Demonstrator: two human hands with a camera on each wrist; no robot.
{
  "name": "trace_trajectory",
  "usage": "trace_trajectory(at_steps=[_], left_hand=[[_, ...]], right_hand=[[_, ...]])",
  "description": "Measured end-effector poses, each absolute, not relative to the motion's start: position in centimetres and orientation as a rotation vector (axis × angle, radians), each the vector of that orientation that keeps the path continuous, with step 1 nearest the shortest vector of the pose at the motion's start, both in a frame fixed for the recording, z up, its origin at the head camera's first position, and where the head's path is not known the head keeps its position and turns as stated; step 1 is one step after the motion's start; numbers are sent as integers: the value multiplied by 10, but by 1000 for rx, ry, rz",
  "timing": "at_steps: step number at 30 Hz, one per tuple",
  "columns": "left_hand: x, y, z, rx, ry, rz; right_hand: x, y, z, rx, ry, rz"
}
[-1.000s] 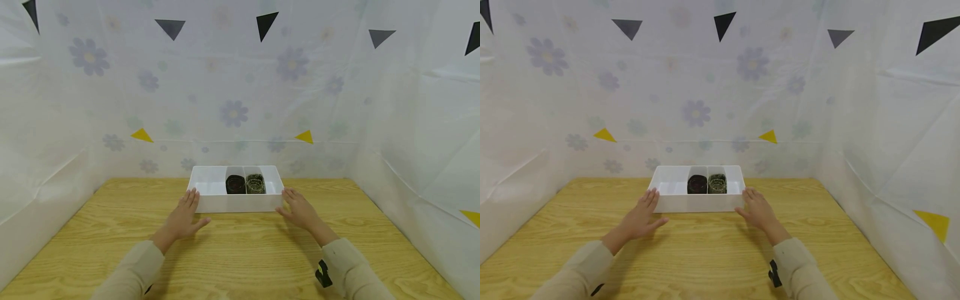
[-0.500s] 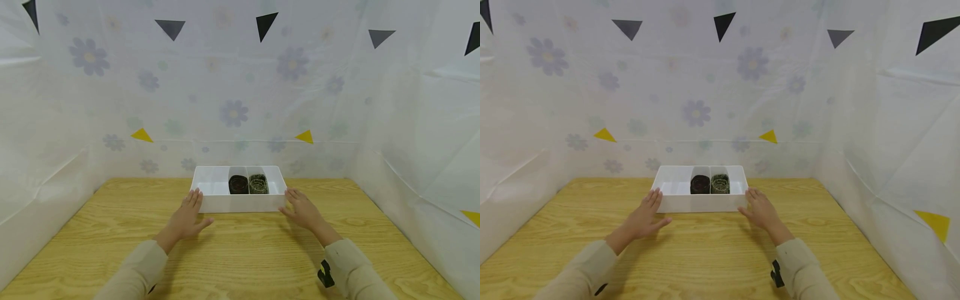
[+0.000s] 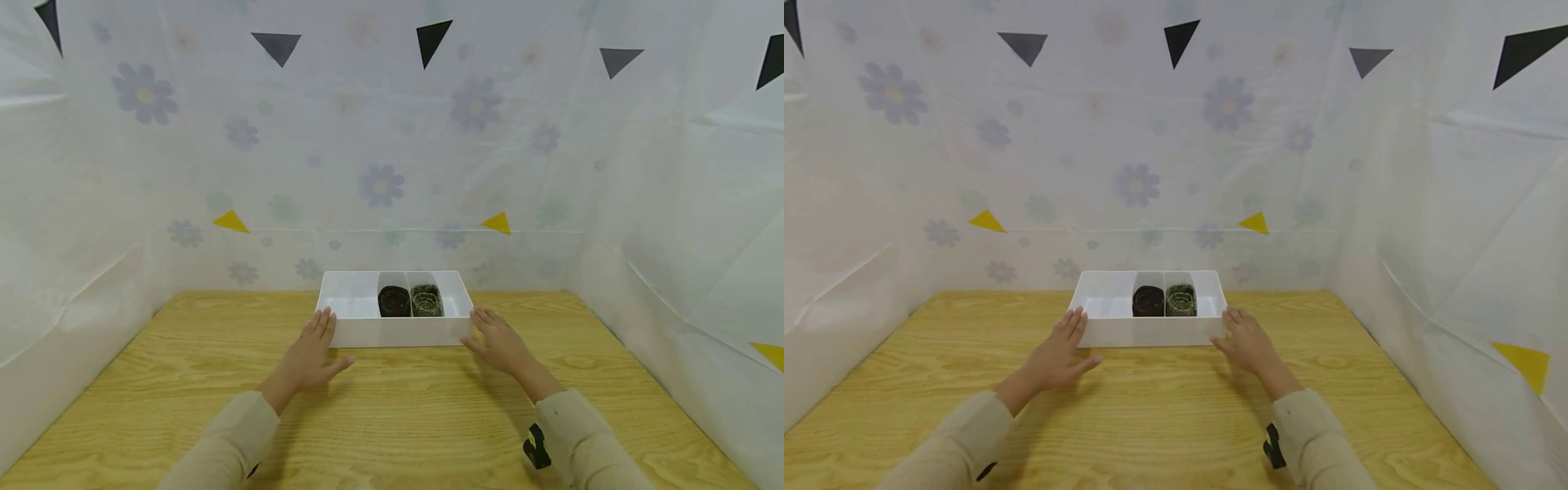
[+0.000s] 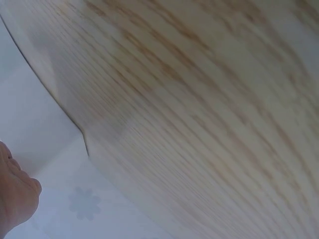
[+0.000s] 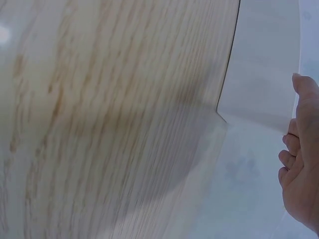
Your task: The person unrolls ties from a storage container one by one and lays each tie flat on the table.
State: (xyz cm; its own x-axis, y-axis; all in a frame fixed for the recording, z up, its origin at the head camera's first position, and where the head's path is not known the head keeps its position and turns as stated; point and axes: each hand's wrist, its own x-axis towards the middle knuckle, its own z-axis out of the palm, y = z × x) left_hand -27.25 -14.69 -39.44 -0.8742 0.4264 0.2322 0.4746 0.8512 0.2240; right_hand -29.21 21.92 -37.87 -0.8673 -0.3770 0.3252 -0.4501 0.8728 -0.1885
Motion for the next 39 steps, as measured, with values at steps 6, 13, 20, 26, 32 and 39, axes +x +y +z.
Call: trace_trajectory(at_steps=[6,13,20,26,32,39], left_hand=[[-273,-144,-396,-702,-2835,-413],[-271,-141,-400,-738,-2725,-521],[-272,-137,-397,-717,-2782,-434],[-273,-131,-391,-693,-2842,-328],[-277,-128,-389,-707,-2835,-266],[-285,-125,-386,-722,-2821,-237]], right_hand=[[-293,222,-380,617,-2764,365],[-292,227,-381,646,-2722,450],[-292,233,-383,662,-2685,475],[-293,232,-381,609,-2770,398],[-295,232,-382,599,-2783,393],[-296,233,-383,594,-2768,399]])
